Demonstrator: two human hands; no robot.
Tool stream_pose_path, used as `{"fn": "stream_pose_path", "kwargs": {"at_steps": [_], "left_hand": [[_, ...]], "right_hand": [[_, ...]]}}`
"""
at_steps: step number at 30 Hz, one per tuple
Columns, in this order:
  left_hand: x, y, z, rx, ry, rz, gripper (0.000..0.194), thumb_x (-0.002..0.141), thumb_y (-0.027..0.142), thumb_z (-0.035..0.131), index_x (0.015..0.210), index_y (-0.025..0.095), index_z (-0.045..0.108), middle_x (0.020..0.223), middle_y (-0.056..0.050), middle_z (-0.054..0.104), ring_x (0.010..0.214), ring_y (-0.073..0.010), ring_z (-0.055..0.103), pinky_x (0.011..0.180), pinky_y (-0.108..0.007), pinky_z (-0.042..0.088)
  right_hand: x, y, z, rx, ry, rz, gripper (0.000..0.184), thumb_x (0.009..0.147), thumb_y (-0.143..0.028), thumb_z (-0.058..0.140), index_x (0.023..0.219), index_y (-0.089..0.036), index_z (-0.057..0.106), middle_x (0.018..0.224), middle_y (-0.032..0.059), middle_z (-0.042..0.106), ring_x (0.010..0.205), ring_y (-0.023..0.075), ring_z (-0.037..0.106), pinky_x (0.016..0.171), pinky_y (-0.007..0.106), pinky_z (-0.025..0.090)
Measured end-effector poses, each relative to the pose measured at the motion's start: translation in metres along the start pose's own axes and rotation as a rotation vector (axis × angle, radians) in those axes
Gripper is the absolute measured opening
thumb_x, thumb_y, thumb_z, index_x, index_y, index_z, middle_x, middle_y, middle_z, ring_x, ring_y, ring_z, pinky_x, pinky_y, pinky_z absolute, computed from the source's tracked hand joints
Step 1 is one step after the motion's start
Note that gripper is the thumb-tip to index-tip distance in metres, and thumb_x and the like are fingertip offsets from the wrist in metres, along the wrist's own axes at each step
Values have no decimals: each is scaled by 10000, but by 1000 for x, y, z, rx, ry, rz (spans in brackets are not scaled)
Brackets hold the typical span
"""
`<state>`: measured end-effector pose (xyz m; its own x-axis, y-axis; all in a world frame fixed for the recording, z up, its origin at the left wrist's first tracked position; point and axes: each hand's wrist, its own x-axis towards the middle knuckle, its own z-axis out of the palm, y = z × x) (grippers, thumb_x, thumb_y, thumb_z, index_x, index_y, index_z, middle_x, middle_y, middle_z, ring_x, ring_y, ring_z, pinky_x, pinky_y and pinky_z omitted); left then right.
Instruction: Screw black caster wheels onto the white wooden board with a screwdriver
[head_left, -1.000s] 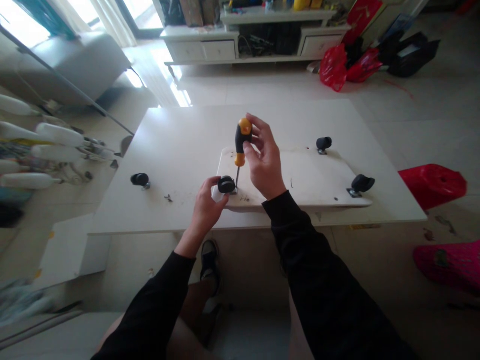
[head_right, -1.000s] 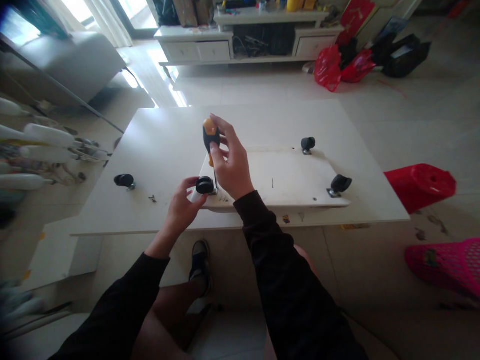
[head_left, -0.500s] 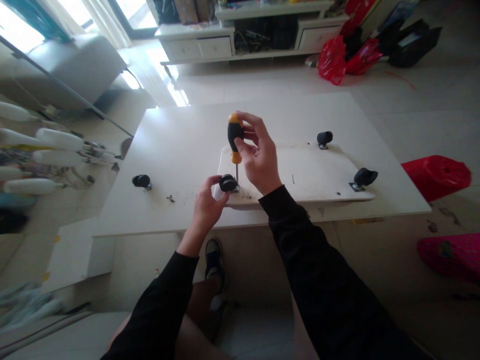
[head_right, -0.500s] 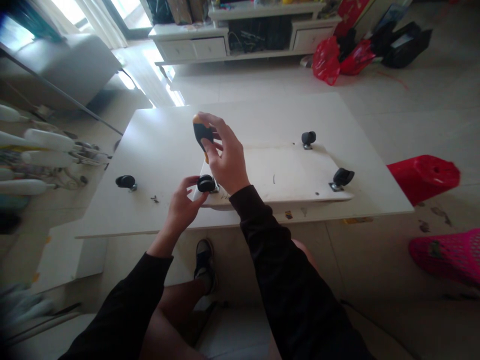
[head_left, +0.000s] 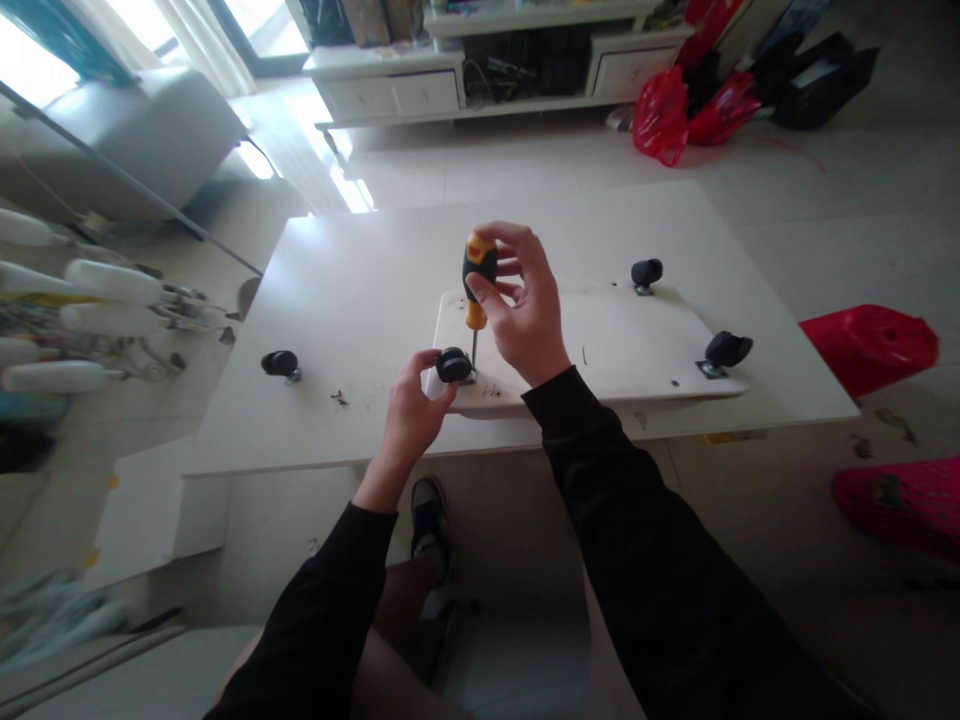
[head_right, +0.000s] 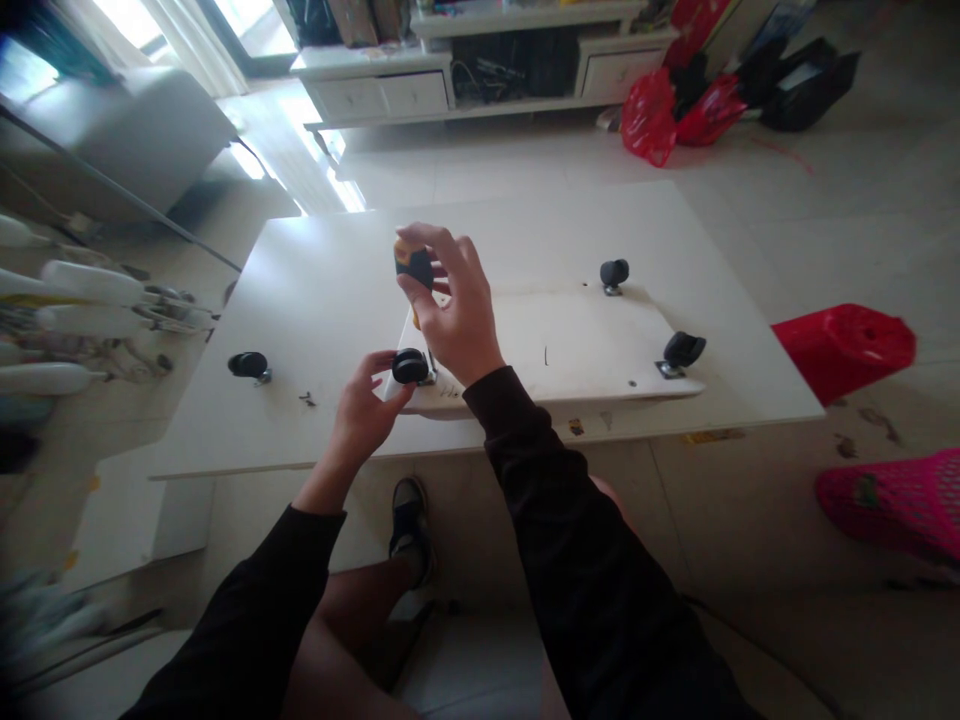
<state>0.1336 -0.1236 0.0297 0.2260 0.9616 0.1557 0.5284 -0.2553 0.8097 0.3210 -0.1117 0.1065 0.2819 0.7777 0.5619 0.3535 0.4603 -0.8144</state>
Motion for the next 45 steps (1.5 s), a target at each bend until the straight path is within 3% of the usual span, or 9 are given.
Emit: {"fn": "stream_pose_path", "kwargs": {"at_steps": [8, 12, 17, 24, 32, 39, 45], "left_hand": [[1, 1, -2, 5, -9, 0, 413, 814, 198, 732, 1215, 229, 634, 1223, -103, 749, 1185, -276, 687, 1060, -523, 534], [1, 0, -2, -1, -9, -11, 414, 810, 217, 737, 1210, 233, 631, 1218, -105, 751, 1188, -286, 689, 1048, -529, 535], [0, -1, -1, -8, -10, -9, 420, 806, 222, 745, 1207, 239, 621, 1204, -98, 756, 1180, -281, 697, 1023, -526, 550], [-1, 1, -3, -11, -18, -17, 434, 795, 168, 748, 1205, 232, 622, 1197, -98, 755, 1163, -269, 701, 1006, -516, 569], [-1, 0, -2, -12, -14, -15, 449, 789, 167, 748, 1212, 236, 613, 1184, -91, 751, 1158, -267, 701, 1000, -512, 576], [-2, 2, -3, -9, -28, -12, 438, 791, 177, 740, 1203, 244, 607, 1192, -89, 748, 1164, -267, 701, 1000, -506, 580], [-2, 1, -3, -7, -34, -9, 433, 796, 192, 738, 1204, 246, 603, 1183, -87, 748, 1158, -267, 703, 995, -505, 583]], "right_hand": [[1, 3, -2, -18, -9, 22, 424, 1020, -236, 494, 1427, -342, 548, 1415, 49, 649, 1251, 175, 662, 992, 313, 655], [3, 4, -1, -25, -21, 32, 414, 988, -266, 582, 1392, -356, 575, 1322, 44, 678, 1139, 174, 693, 952, 322, 671], [0, -1, 7, -51, 77, 59, 393, 952, -290, 672, 1328, -367, 590, 1204, 25, 651, 1109, 166, 667, 942, 326, 674], [2, 1, 7, -18, -14, 44, 446, 1000, -143, 458, 1389, -345, 543, 1359, 29, 660, 1225, 159, 665, 1025, 328, 639], [2, -3, 14, -55, 55, 45, 365, 975, -287, 635, 1329, -359, 584, 1213, 3, 698, 1078, 138, 694, 970, 299, 654], [1, -4, 16, -10, -52, 11, 510, 972, -105, 474, 1406, -370, 519, 1401, -7, 675, 1192, 138, 696, 1074, 315, 626], [2, -5, 19, -70, -36, 51, 462, 969, -140, 570, 1366, -370, 515, 1222, -6, 683, 1090, 140, 682, 990, 303, 649]]}}
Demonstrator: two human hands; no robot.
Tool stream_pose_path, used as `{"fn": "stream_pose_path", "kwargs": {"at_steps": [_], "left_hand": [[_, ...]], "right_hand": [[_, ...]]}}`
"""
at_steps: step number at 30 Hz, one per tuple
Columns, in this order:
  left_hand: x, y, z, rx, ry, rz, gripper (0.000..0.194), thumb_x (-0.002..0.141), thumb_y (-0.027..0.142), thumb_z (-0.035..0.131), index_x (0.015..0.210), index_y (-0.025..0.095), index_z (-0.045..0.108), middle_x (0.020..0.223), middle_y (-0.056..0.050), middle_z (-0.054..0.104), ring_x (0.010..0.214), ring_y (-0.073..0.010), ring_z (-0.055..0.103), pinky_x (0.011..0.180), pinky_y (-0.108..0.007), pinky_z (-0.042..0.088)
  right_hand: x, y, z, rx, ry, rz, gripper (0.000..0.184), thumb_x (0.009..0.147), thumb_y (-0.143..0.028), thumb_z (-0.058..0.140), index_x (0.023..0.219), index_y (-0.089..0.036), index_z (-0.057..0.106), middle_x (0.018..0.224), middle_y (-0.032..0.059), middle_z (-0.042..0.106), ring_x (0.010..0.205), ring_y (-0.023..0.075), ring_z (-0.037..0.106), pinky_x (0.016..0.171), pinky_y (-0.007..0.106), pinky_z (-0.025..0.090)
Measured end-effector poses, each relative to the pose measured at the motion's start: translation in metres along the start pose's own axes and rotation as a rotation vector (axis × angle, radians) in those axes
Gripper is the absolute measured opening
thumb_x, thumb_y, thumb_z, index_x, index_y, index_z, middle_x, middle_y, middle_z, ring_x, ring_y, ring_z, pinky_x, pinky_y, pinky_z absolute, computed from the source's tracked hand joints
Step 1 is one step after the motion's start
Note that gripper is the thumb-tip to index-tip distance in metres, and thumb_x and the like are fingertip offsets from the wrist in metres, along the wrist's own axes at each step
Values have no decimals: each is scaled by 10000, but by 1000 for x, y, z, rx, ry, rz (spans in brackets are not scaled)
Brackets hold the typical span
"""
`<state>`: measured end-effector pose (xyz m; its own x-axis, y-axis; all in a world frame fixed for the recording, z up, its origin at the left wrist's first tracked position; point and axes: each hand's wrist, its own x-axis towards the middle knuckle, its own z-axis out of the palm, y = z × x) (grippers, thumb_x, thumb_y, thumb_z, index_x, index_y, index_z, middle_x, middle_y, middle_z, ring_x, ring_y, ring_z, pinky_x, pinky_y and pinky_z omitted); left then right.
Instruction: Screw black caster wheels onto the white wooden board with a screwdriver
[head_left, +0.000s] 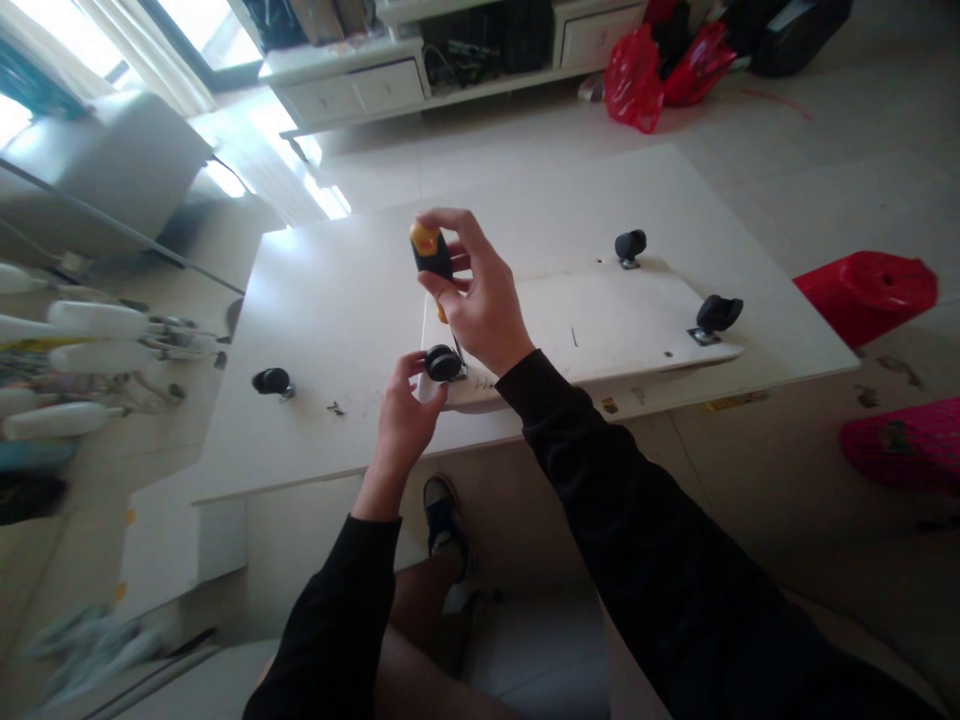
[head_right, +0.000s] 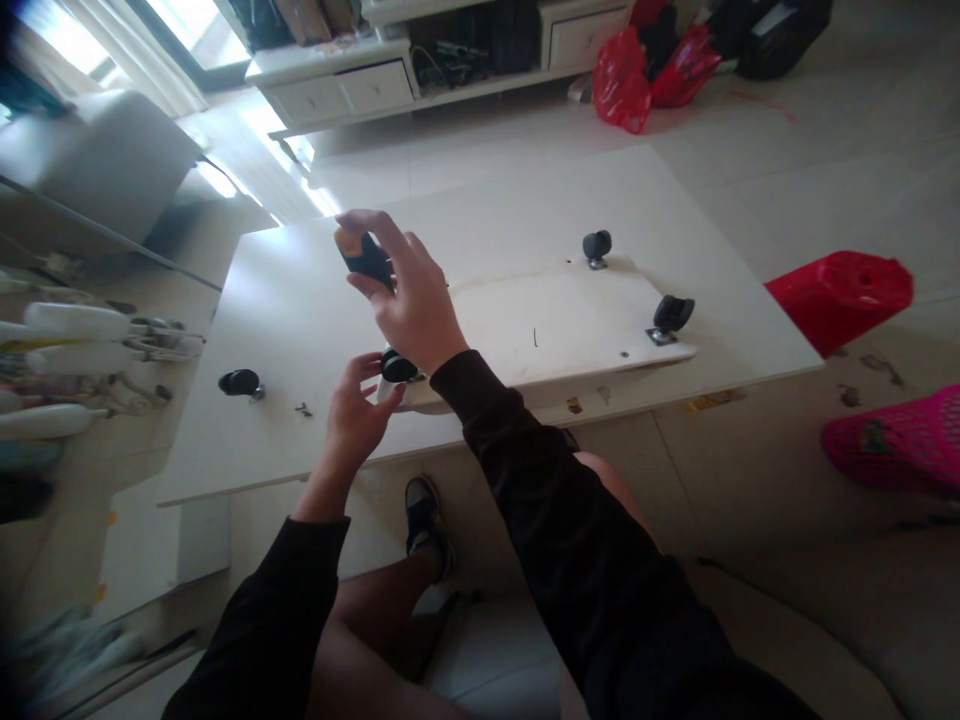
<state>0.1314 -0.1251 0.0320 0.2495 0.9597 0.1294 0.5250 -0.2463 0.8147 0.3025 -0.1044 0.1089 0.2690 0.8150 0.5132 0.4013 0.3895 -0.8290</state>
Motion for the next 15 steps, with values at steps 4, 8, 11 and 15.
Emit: {"fn": "stream_pose_path", "kwargs": {"at_steps": [4, 8, 11, 15], "left_hand": [[0, -2, 0, -18, 1, 0, 451, 792, 196, 744, 1219, 237, 606, 1185, -91, 746, 1153, -263, 700, 992, -510, 578], [0, -2, 0, -21, -6, -4, 458, 790, 186, 743, 1225, 238, 609, 1192, -96, 745, 1161, -265, 696, 1006, -523, 570], [-1, -2, -1, -19, -18, -4, 471, 794, 199, 739, 1243, 242, 605, 1202, -98, 740, 1174, -269, 691, 1017, -530, 566], [-1, -11, -4, -40, -25, -34, 532, 778, 250, 758, 1285, 246, 599, 1310, -130, 685, 1257, -302, 651, 983, -511, 588]], "right_hand": [[-2, -3, 1, -75, 41, 11, 465, 961, -209, 641, 1369, -390, 511, 1190, 17, 643, 1106, 172, 656, 986, 339, 648], [-3, 1, 3, -87, 49, -2, 532, 981, -260, 618, 1460, -409, 441, 1292, 32, 616, 1183, 195, 632, 1014, 376, 644], [-3, 9, 5, -50, 71, -14, 563, 993, -249, 573, 1500, -423, 403, 1377, 24, 612, 1206, 189, 626, 1012, 371, 647], [-5, 18, 7, -44, 135, -16, 555, 1019, -242, 504, 1529, -429, 388, 1398, 32, 609, 1172, 162, 643, 938, 306, 661]]}}
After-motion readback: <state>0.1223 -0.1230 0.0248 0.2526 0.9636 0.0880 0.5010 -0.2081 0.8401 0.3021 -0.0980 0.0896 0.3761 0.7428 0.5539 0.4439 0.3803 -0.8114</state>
